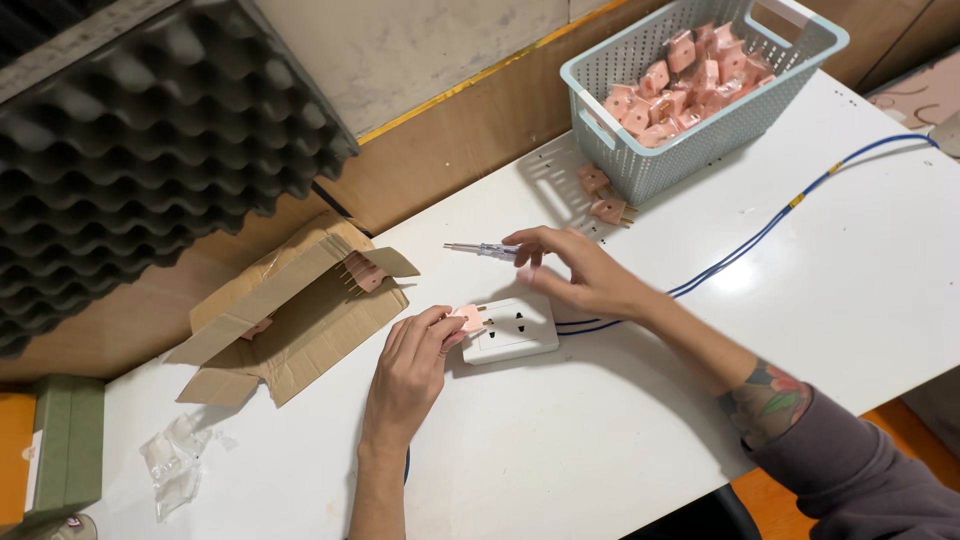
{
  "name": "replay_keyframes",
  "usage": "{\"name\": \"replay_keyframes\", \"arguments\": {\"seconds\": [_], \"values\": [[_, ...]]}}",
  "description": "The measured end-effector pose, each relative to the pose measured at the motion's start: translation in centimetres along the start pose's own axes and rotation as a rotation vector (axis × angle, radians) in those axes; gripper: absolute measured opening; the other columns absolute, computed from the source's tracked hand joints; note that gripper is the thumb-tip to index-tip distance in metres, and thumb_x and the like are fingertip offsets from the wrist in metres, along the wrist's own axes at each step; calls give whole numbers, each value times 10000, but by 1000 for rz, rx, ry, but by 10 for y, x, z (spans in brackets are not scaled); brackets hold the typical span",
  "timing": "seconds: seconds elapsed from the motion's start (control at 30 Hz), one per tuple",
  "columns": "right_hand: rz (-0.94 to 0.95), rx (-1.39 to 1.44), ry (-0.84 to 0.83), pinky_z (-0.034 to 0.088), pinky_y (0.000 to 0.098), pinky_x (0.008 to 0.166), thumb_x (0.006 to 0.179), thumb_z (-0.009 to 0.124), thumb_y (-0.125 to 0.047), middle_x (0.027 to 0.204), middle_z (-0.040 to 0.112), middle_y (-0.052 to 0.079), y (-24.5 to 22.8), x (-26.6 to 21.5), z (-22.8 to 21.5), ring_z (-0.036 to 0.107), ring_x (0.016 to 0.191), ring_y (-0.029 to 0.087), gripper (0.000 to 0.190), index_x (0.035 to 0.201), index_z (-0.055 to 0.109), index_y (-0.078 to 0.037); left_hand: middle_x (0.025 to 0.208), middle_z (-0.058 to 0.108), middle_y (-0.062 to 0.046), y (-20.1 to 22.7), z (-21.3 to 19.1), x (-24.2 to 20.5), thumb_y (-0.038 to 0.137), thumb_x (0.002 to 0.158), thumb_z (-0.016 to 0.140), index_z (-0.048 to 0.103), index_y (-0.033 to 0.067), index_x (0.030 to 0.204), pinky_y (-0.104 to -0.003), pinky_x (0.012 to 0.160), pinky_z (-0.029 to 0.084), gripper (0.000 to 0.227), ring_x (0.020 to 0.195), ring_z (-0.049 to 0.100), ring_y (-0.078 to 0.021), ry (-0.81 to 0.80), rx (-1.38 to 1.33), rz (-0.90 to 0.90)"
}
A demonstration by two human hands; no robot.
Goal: The person assembles a pink electrical plug by inserting wires and tightening screws with a screwdriver. They then plug the assembled unit into a white power strip on the table.
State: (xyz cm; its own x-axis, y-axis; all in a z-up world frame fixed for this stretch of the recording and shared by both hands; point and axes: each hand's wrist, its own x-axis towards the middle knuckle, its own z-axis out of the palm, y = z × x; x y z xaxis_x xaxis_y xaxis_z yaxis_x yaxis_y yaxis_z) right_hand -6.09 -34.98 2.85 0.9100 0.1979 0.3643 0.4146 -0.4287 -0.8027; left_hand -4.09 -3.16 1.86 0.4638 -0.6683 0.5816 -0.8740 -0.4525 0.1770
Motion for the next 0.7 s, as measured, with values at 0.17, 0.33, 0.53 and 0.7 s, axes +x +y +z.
{"name": "replay_keyframes", "arguments": {"seconds": [0.17,0.33,0.53,0.7], "values": [[202,-135,-414,519,434,1116,819,893,-651,1551,656,108,-4,-5,-16,663,1372,262,1038,1620,462,-150,1344,719,-139,-3,3,-1,-96,1100,703,692,63,1376,-446,1024,630,319,1082,732,-285,6,28,73],[216,-336,-540,457,420,1131,746,1009,-668,1511,628,93,18,-12,3,649,1303,313,1044,1539,499,-218,1396,694,-148,-5,0,-4,-204,1045,671,670,70,1445,-473,1049,631,485,1095,726,-304,-37,68,83],[-69,-367,-457,488,469,1042,866,925,-474,1372,648,135,32,-10,18,640,1219,372,872,1580,587,-107,1398,702,-136,-4,-25,0,-178,1058,633,691,63,1424,-473,1079,604,442,1168,724,-311,-100,50,62],[-158,-243,-421,497,451,1074,943,851,-449,1427,622,158,28,-10,34,617,1292,354,839,1624,574,-44,1449,676,-148,-9,-54,-3,-231,991,558,682,61,1483,-483,1187,566,586,1344,694,-332,-210,-54,30]]}}
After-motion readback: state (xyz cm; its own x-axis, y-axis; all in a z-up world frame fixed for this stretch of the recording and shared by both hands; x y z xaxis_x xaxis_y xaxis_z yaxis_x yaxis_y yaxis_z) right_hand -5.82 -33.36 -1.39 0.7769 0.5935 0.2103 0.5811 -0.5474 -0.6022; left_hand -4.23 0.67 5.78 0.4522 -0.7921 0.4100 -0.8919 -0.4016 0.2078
